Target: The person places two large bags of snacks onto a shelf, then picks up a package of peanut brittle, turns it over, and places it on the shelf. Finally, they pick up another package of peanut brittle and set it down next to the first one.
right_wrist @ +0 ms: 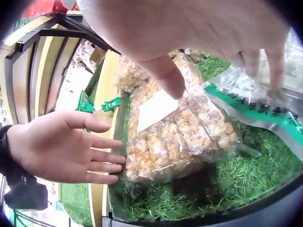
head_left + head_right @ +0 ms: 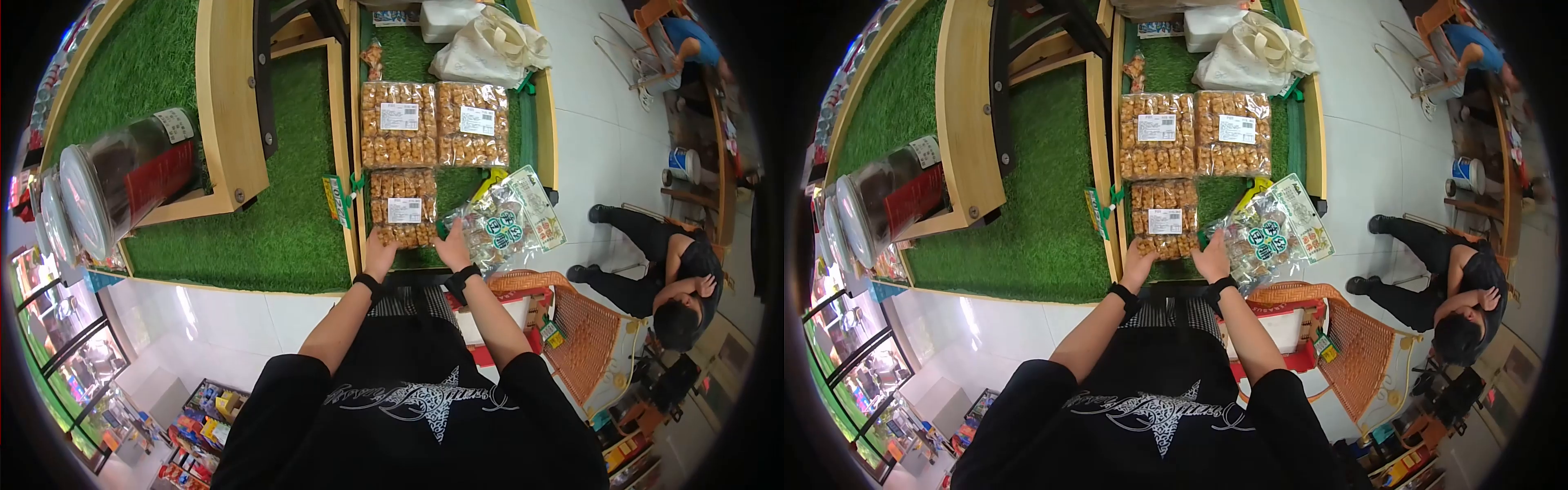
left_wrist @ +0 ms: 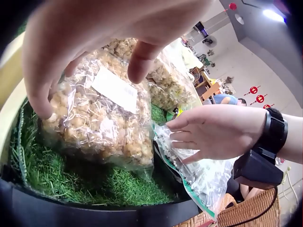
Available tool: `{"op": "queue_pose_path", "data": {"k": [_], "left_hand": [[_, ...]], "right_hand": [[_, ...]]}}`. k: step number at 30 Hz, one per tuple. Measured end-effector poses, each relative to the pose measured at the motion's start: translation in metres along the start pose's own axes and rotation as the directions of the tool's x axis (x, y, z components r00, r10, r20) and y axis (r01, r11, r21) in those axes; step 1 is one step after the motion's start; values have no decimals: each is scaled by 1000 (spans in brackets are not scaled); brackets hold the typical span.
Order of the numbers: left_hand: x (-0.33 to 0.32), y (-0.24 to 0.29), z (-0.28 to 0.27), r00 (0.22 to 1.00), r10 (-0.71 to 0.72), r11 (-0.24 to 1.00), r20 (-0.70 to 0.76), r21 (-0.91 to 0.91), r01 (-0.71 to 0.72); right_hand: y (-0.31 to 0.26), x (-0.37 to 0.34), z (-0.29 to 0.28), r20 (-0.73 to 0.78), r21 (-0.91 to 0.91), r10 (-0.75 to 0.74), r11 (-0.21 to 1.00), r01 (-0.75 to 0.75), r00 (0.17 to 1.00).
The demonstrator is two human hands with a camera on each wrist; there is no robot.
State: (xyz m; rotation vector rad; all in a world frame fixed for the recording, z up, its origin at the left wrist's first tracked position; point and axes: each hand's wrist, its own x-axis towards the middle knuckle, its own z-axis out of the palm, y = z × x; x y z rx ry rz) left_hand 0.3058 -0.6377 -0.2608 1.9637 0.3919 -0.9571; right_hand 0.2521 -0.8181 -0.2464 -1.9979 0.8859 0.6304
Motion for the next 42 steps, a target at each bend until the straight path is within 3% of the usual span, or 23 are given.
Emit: {"op": "queue_pose_path", "data": {"k": [2, 4, 6, 8, 10, 12, 16, 18, 20, 21, 22, 24, 25, 26, 28, 29, 31, 32, 34, 35, 36, 38, 42], "left_hand": [[-11, 19, -7, 1000, -1, 1000, 4, -26, 1], [3, 2, -6, 1000, -6, 996, 29, -89, 9], [9, -7, -3, 998, -9, 988, 58, -151, 17], [6, -3, 1, 998, -25, 1000, -51, 13, 26], [19, -17, 5, 1000, 1, 1000, 13, 22, -1], [21, -21, 7, 996, 26, 999, 79, 29, -29], [-1, 12, 7, 998, -47, 991, -38, 124, 51], [-4, 19, 4, 994, -59, 988, -94, 138, 72], [0, 24, 0, 984, -170, 984, -52, -72, 166], [13, 2, 2, 987, -156, 982, -24, -111, 152], [10, 5, 1, 987, -158, 982, -29, -109, 154], [-1, 21, 0, 979, -205, 973, -18, -113, 202], [-5, 29, -2, 980, -198, 974, -33, -121, 193], [-10, 36, -6, 980, -196, 974, -36, -123, 190], [-31, 63, -20, 987, -115, 918, 113, -368, 149], [-27, 52, -19, 988, -112, 917, 109, -372, 145], [-20, 32, -19, 998, 57, 998, 5, -21, -57], [-27, 29, -18, 998, 62, 998, -5, -24, -62], [-66, 59, -21, 895, 391, 871, -214, 402, -284], [-76, 64, -23, 852, 480, 795, -207, 512, -324], [-82, 65, -25, 844, 490, 795, -220, 511, -328], [-93, 67, -33, 868, 472, 868, -151, 253, -428], [-129, 81, -52, 826, 528, 841, -197, 258, -476]], "right_hand": [[-11, -3, -2, -2, 11, 33, 999, -33, 999], [-24, -8, 1, -44, -238, 72, 968, -80, 996], [-35, -11, 1, -53, -303, 8, 953, -24, 999], [-35, -8, 2, -57, -366, -56, 930, 32, 997], [-21, 2, 9, -44, 11, -172, 985, 173, 984], [-4, 15, 14, -39, 66, -192, 979, 195, 981], [1, 29, 16, -56, 241, -272, 930, 277, 961], [11, 47, 28, 10, 279, -213, 939, 201, 977], [35, 74, 51, 41, 409, -137, 906, 108, 990], [15, 70, 37, 92, 411, -42, 912, 1, 995], [-2, 62, 22, 97, 413, -45, 911, 1, 994], [-24, 55, 0, 222, 443, 61, 883, -156, 973], [-17, 64, 10, 110, 422, -28, 906, -21, 994], [-5, 69, 14, 109, 422, -32, 907, -17, 993], [-22, 49, -8, 303, 592, 27, 778, -210, 953], [-30, 41, -16, 335, 605, 29, 760, -239, 942], [-32, 31, -21, 376, 659, 6, 701, -273, 926], [-32, 25, -23, 415, 707, -16, 635, -312, 910], [-31, 13, -19, 395, 737, 53, 578, -351, 917], [-32, 7, -20, 407, 760, 38, 540, -362, 913], [-32, 1, -21, 418, 781, 23, 502, -372, 908], [-23, -2, -17, 447, 810, -60, 451, -376, 892], [-49, -32, -41, 408, 831, -137, 466, -305, 903]]}}
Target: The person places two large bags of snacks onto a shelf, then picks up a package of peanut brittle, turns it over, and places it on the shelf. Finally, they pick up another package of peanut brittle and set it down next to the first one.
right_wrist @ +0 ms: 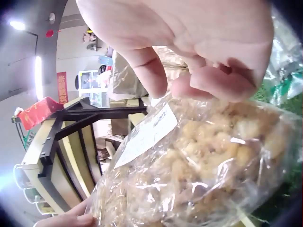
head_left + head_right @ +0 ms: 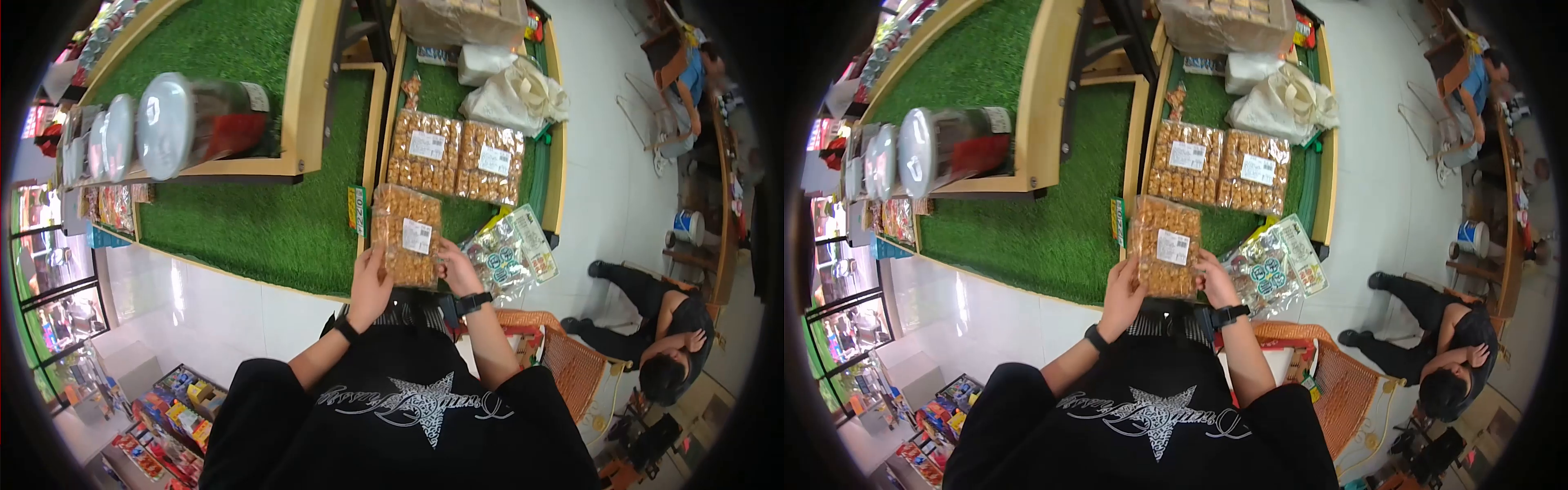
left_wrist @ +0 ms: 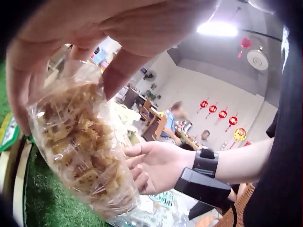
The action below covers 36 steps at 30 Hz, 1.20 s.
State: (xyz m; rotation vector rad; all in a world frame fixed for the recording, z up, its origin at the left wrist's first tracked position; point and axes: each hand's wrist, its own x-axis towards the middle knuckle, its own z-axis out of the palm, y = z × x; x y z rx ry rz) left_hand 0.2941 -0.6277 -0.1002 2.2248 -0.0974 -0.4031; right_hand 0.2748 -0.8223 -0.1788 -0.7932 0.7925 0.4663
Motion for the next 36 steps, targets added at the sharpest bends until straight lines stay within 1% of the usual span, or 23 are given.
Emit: {"op": "queue_pose_path", "data": {"k": [1, 2, 4, 5, 6, 7, 8, 10, 11, 12, 14, 15, 17, 18, 20, 22, 23, 26, 27, 30, 34, 35, 36], "left_hand": [[-3, 5, -8, 999, 8, 997, -34, -80, -11], [-9, 11, -19, 1000, -4, 995, -30, -96, 1], [-17, 26, -42, 999, 8, 995, -45, -103, -13], [-22, 23, -48, 997, 12, 993, -82, -112, -21], [-26, 19, -54, 997, 5, 987, -71, -161, -16], [-31, 18, -59, 998, -3, 978, -61, -209, -10], [-36, 18, -64, 995, -8, 976, -99, -218, -14], [-48, 21, -77, 993, -100, 870, -60, -490, 58], [-54, 14, -81, 992, -99, 838, -78, -544, 41], [-60, 13, -86, 988, -107, 834, -111, -551, 29], [-71, 10, -97, 983, -148, 743, -105, -668, 41], [-78, 6, -101, 979, -153, 737, -136, -675, 22], [-92, -6, -108, 978, -166, 669, -123, -743, 20], [-101, -11, -112, 973, -174, 662, -154, -749, 0], [-120, -20, -125, 962, -226, 653, -155, -757, 31], [-143, -30, -143, 944, -282, 613, -171, -789, 40], [-156, -35, -155, 941, -287, 594, -178, -804, 29], [-194, -66, -180, 923, -310, 544, -229, -839, -25], [-207, -77, -188, 914, -320, 516, -250, -855, -54], [-248, -108, -218, 870, -392, 514, -300, -856, -63], [-292, -143, -257, 822, -443, 531, -357, -844, -80], [-303, -153, -265, 813, -454, 508, -366, -856, -102], [-315, -161, -270, 803, -467, 481, -371, -868, -122]], "right_hand": [[-10, -11, 6, 40, -49, -26, 998, 28, 999], [-18, -18, 10, 81, -99, -51, 993, 59, 995], [-30, -26, 19, 62, -425, -138, 893, 151, 988], [-30, -26, 23, 119, -440, -249, 854, 276, 961], [-29, -26, 29, 181, -446, -352, 803, 396, 918], [-34, -31, 38, 207, -409, -345, 820, 402, 915], [-38, -39, 48, 240, -424, -340, 806, 413, 909], [-42, -53, 71, 296, -308, -383, 829, 466, 875], [-41, -56, 80, 338, -236, -390, 846, 478, 856], [-41, -62, 89, 368, -248, -379, 840, 482, 849], [-40, -74, 106, 396, -182, -248, 923, 340, 884], [-34, -73, 111, 429, -212, -266, 899, 383, 863], [-22, -73, 122, 466, -245, -237, 891, 382, 852], [-16, -75, 129, 477, -263, -217, 889, 375, 852], [-2, -77, 145, 507, -293, -214, 868, 401, 835], [17, -84, 163, 501, -395, -226, 799, 453, 836], [29, -88, 173, 531, -402, -246, 769, 497, 811], [65, -107, 213, 623, -385, -220, 750, 538, 751], [75, -110, 224, 633, -409, -194, 738, 537, 750], [111, -128, 266, 670, -441, -122, 729, 524, 732], [165, -132, 311, 762, -463, -97, 610, 643, 641], [177, -136, 321, 769, -469, -77, 607, 642, 635], [189, -141, 333, 796, -444, -47, 632, 635, 604]]}}
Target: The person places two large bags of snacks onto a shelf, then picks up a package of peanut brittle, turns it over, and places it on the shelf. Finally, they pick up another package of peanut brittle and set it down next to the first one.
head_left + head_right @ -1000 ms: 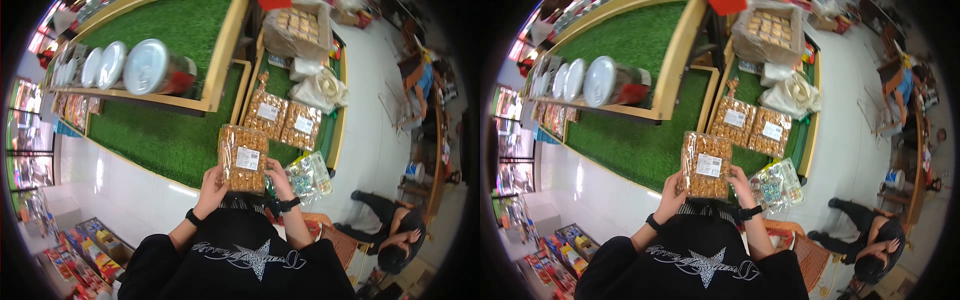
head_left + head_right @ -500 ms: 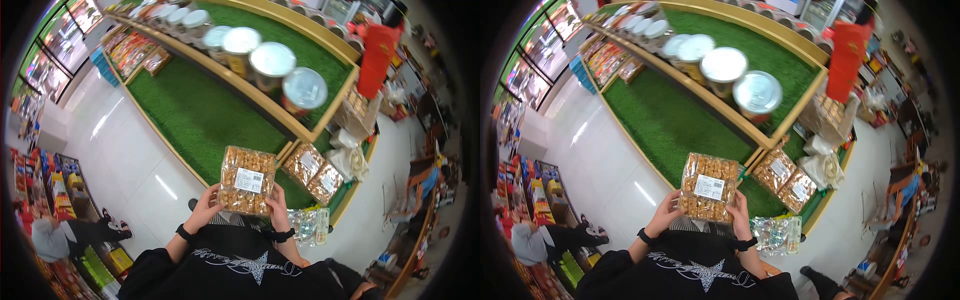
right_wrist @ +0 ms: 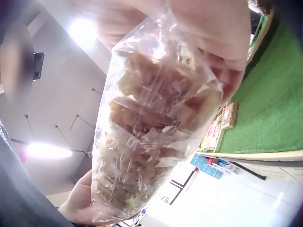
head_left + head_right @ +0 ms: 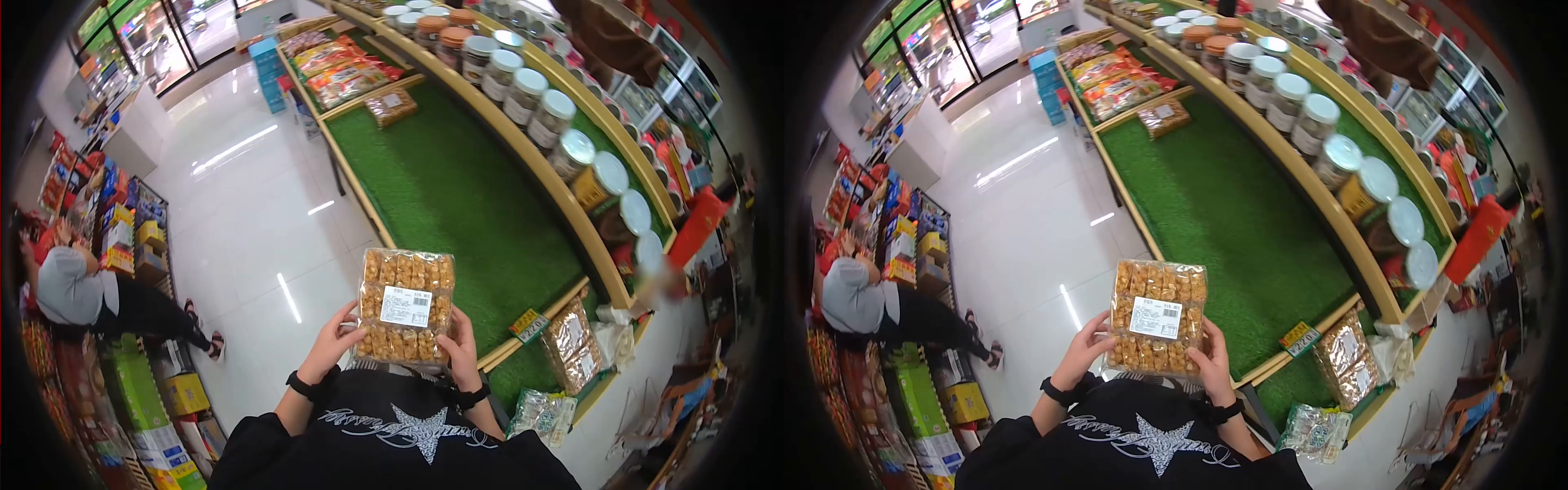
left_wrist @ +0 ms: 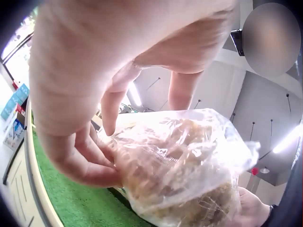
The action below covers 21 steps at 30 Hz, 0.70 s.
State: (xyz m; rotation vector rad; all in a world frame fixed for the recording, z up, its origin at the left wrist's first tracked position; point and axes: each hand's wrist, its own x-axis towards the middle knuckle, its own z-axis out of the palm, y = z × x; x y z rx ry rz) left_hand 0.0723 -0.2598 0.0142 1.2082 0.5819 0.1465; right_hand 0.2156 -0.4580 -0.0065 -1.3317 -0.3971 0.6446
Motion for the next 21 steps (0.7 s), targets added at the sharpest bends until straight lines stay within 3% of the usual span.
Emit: {"op": "queue_pose_path", "data": {"k": [5, 7, 12, 15, 21], "left_hand": [[-19, 17, -52, 988, 11, 998, -157, 67, -1], [-28, 24, -65, 981, -18, 998, -194, 54, 29], [-33, 14, -89, 969, -21, 1000, -246, -4, 20], [-31, 15, -92, 969, 17, 1000, -248, -17, -22], [-4, 13, -107, 939, 25, 996, -342, -70, -52]], "right_hand": [[14, 23, 50, 182, 19, -10, 1000, 7, 983], [16, 27, 65, 242, -53, 1, 999, 13, 970], [13, 43, 85, 274, -114, 55, 993, -25, 960], [12, 56, 90, 330, 10, 74, 997, -81, 941], [14, 104, 102, 400, 71, 98, 988, -137, 911]]}}
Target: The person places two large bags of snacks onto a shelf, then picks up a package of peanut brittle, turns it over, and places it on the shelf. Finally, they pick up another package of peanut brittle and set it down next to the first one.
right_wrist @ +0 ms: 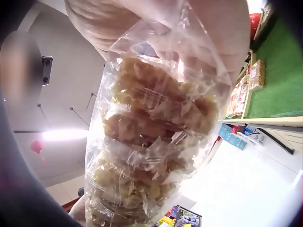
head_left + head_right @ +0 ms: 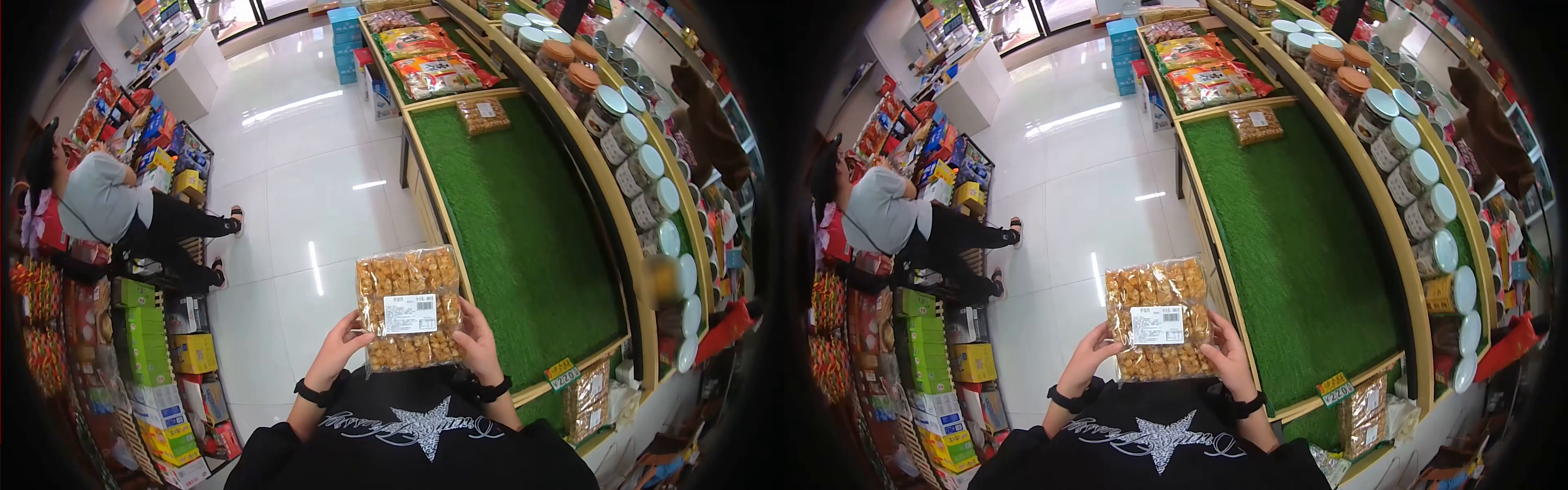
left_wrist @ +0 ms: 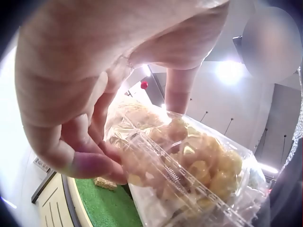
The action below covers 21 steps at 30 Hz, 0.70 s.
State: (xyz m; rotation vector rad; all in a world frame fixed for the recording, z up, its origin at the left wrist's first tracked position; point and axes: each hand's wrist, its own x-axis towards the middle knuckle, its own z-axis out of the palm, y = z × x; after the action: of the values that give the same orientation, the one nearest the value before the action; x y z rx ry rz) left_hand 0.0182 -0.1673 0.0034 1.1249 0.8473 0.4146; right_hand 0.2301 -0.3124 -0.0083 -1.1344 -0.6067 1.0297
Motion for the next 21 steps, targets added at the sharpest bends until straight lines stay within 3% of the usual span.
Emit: {"op": "queue_pose_path", "data": {"k": [3, 7, 10, 16, 21], "left_hand": [[24, 21, -3, 997, -45, 998, 67, -42, 48], [59, 53, -4, 999, -3, 1000, 32, -2, 3], [89, 74, -3, 997, 72, 997, -22, -7, -72], [129, 88, 10, 984, 136, 974, -118, -168, -154], [145, 86, 14, 980, 72, 957, -184, -263, -120]], "right_hand": [[-6, 36, -6, 51, -20, -18, 1000, 19, 999], [-36, 91, -4, 101, -105, -34, 993, 45, 994], [-48, 137, -9, 178, -57, -70, 995, 81, 982], [-74, 202, -15, 263, -69, -81, 992, 102, 961], [-68, 225, -25, 265, -81, 82, 995, -62, 961]]}}
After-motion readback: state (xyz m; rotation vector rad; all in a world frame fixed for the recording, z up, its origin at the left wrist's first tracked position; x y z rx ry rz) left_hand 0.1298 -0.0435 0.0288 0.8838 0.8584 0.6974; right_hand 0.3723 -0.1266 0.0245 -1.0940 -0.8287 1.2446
